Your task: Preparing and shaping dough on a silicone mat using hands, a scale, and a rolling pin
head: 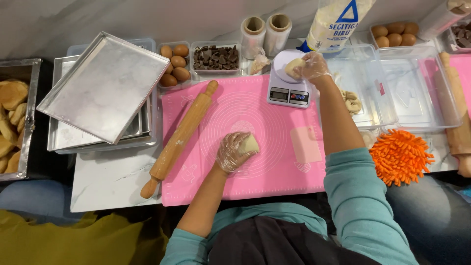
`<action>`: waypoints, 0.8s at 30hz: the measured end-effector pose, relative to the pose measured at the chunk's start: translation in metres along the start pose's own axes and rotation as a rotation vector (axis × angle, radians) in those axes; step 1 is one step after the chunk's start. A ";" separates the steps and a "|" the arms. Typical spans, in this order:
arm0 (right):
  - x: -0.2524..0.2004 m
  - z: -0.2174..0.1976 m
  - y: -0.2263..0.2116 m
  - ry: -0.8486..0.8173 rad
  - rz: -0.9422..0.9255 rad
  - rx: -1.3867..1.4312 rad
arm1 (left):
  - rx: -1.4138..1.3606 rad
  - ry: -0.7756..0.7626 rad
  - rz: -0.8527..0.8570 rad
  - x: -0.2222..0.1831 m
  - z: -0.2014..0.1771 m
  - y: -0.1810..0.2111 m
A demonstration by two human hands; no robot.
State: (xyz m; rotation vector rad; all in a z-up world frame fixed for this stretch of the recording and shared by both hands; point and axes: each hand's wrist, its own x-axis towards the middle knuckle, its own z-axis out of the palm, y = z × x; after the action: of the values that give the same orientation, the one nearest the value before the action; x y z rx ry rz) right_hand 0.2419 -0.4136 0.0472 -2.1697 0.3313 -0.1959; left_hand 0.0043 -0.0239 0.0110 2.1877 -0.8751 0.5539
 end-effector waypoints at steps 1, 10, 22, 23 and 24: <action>0.006 0.008 -0.001 -0.017 0.019 0.031 | -0.010 -0.003 -0.002 0.001 -0.001 0.001; -0.060 -0.030 -0.048 0.275 -0.351 0.113 | 0.105 -0.054 -0.067 -0.019 0.023 -0.015; -0.297 0.016 0.027 0.126 -0.260 -0.720 | 0.081 -0.094 -0.055 -0.006 0.008 -0.004; -0.312 0.013 0.020 0.175 -0.352 -0.866 | 0.108 -0.117 -0.075 -0.004 0.009 -0.002; -0.311 0.016 0.014 0.174 -0.350 -0.865 | 0.107 -0.120 -0.076 -0.005 0.011 -0.004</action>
State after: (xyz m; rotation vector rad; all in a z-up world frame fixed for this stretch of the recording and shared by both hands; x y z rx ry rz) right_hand -0.0523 -0.3134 0.0215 -3.0732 0.1313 -0.5128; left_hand 0.0049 -0.0280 -0.0008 2.3608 -0.8376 0.4460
